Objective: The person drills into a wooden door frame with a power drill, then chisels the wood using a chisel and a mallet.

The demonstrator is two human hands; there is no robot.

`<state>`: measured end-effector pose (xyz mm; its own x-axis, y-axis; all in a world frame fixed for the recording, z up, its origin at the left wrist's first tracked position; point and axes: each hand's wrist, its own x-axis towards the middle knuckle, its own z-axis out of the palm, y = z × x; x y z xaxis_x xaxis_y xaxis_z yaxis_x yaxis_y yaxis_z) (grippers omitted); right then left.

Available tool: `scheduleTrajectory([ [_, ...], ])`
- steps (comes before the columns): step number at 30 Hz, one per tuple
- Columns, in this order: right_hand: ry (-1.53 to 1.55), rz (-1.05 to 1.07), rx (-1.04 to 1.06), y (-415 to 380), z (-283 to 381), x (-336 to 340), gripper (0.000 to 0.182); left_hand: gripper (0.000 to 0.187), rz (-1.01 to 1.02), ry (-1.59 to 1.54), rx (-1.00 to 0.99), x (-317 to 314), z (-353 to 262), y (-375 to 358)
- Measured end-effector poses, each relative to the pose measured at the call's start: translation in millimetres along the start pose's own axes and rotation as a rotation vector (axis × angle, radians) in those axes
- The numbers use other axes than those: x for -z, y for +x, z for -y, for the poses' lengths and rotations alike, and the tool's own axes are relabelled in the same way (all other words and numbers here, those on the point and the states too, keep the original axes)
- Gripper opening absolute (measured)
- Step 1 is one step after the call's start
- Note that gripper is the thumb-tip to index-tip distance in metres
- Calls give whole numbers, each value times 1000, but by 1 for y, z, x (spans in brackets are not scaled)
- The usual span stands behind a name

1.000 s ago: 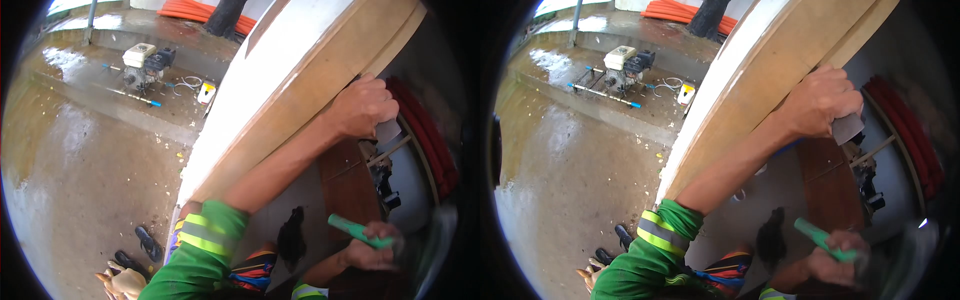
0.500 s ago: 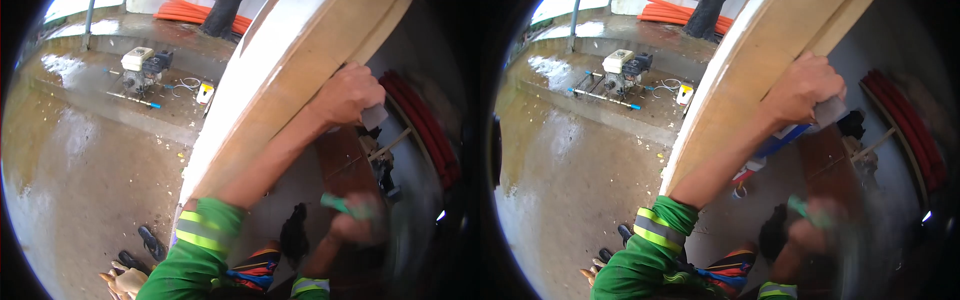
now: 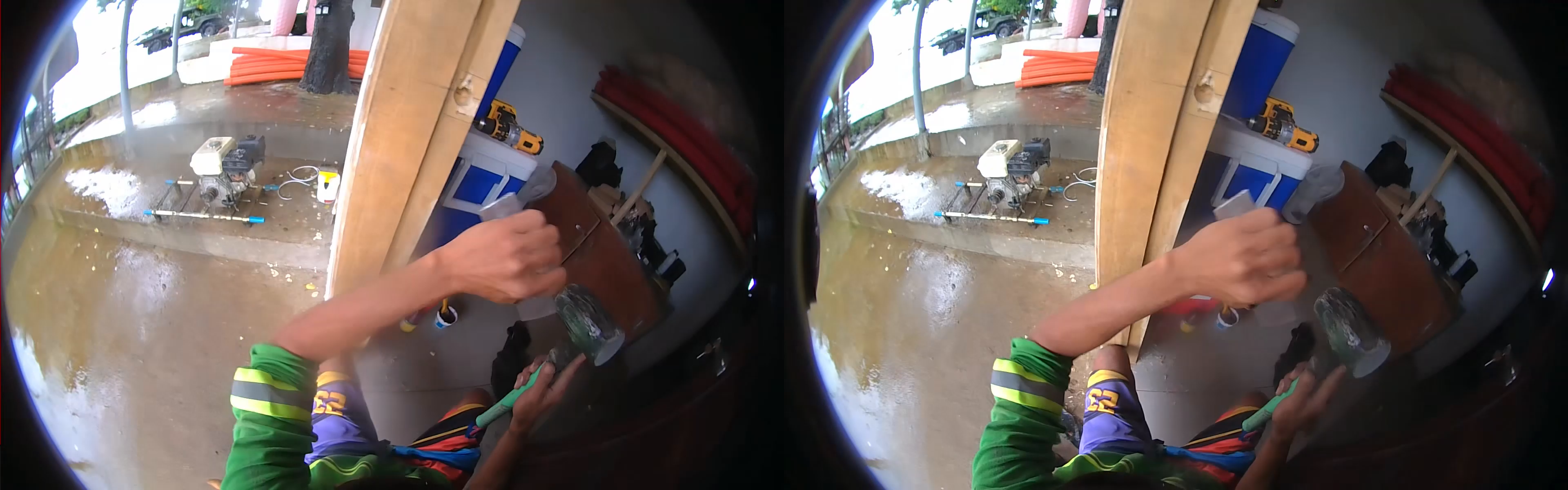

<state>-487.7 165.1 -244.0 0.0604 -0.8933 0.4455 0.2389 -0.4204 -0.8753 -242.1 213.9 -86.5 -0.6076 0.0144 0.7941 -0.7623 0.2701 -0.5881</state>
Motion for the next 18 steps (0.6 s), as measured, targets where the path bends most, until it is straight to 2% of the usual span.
scheduleTrajectory([
  [4,8,77,-47,0,-18,24,72,25,201,-147,445,8,-28,-46],
  [5,12,102,-49,-1,-27,31,71,27,203,-251,621,3,-48,-72],
  [6,16,126,-51,-3,-37,38,70,16,67,-314,763,-8,-77,-101],
  [7,-1,154,-109,-6,-48,42,70,14,207,-425,1053,-14,-111,-135],
  [8,-19,181,-168,-12,-59,46,70,20,247,-783,1573,-13,-146,-156],
  [9,-40,211,-228,-19,-68,49,70,30,58,-718,1526,-25,-184,-191],
  [10,-86,259,-308,-27,-66,48,70,39,86,-662,1682,-41,-229,-245],
  [12,-119,320,-409,-48,-96,60,71,53,48,-804,2349,-33,-312,-289],
  [13,-138,356,-463,-60,-113,68,72,54,-121,-924,2495,-35,-359,-317],
  [14,-114,383,-529,-71,-126,74,73,51,-143,-930,2527,-28,-393,-324],
  [16,-62,440,-659,-89,-149,82,75,49,-124,-881,2677,-17,-427,-317],
  [17,-60,451,-698,-94,-159,85,75,48,-8,-947,2791,-6,-430,-315],
  [18,-59,461,-741,-99,-165,87,76,47,21,-834,2844,-6,-422,-300],
])
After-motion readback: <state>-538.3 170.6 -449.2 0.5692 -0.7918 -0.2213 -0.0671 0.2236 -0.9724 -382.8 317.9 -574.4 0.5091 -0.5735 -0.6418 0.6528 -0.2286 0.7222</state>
